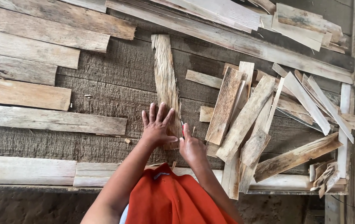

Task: The person uses a red utility knife to trim the edges of a wooden plank on a workbench. They then place the trimmed plank into a partially assembled wooden panel structure.

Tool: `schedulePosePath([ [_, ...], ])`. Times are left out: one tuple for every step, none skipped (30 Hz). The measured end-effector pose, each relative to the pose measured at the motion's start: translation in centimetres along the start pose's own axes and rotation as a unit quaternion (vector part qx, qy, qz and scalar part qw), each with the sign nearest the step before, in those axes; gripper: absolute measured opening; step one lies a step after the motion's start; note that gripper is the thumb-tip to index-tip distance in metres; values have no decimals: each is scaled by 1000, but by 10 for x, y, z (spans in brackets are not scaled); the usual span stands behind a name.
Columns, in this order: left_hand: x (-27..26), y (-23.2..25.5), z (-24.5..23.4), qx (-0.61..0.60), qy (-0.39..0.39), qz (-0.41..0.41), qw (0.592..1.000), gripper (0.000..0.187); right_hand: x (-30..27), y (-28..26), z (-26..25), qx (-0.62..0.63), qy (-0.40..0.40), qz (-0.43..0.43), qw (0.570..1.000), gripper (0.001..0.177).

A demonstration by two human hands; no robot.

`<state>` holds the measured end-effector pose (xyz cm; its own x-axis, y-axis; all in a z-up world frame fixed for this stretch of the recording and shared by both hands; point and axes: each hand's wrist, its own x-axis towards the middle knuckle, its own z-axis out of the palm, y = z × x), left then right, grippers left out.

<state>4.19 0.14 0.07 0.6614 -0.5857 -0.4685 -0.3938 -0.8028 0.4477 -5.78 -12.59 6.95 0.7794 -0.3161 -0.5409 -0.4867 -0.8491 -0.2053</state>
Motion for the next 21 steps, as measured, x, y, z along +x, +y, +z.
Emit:
schedulePosePath([
  [-1,1,-1,0,0,0,1000,122,-2,0,-1,0,0,0,1000,62],
  [-1,2,-2,-1,1,-2,1000,122,-4,-1,-2,3,-1,-5,1000,62],
  [-2,2,-4,-1,1,-3,1000,122,-6,-2,-3,6,-2,-9,1000,61],
  [-3,2,-4,0,1,-3,1000,122,-9,-3,-4,7,-2,-9,1000,61],
  [-3,2,-6,-1,-2,-5,1000,122,-12,-4,-5,1,-1,-17,1000,61],
  [-4,3,-7,-2,-4,-6,1000,122,-14,-4,-7,-5,-1,-26,1000,61],
  [-3,3,-6,-2,-4,-6,1000,122,-16,-5,-9,-4,0,-26,1000,61],
  [-3,3,-5,0,-1,-7,1000,122,-17,-6,-10,-7,-11,-20,1000,61],
  [-3,3,-3,2,1,-8,1000,122,-18,-7,-12,-9,-23,-13,1000,61],
  [-3,3,-3,3,1,-8,1000,122,-18,-7,-10,-8,-23,-13,1000,61],
  [-2,2,-3,3,3,-7,1000,122,-18,-7,-8,-8,-17,-6,1000,61],
  [-2,2,-3,3,6,-6,1000,122,-18,-7,-6,-7,-11,2,1000,60],
  [-2,1,-1,3,6,-7,1000,122,-21,-8,-8,-7,-11,1,1000,60],
  [-2,1,1,4,10,-6,1000,122,-24,-10,-11,-11,-20,-1,1000,61],
  [-1,0,1,5,14,-4,1000,122,-26,-11,-14,-14,-27,-3,1000,61],
  [0,-1,1,6,15,-4,1000,122,-26,-11,-13,-14,-26,-3,1000,61],
  [0,-1,2,6,17,-4,1000,122,-28,-10,-12,-18,-28,-4,999,62],
  [1,-1,4,6,19,-3,1000,122,-29,-9,-10,-21,-30,-4,999,62],
  [0,-1,2,6,19,-2,1000,122,-30,-7,-8,-21,-30,-4,999,62],
  [-1,-1,1,6,20,-4,1000,122,-31,-5,-5,-22,-36,8,999,62],
  [-3,0,1,5,20,-6,1000,121,-32,-2,-1,-23,-43,20,999,62],
])
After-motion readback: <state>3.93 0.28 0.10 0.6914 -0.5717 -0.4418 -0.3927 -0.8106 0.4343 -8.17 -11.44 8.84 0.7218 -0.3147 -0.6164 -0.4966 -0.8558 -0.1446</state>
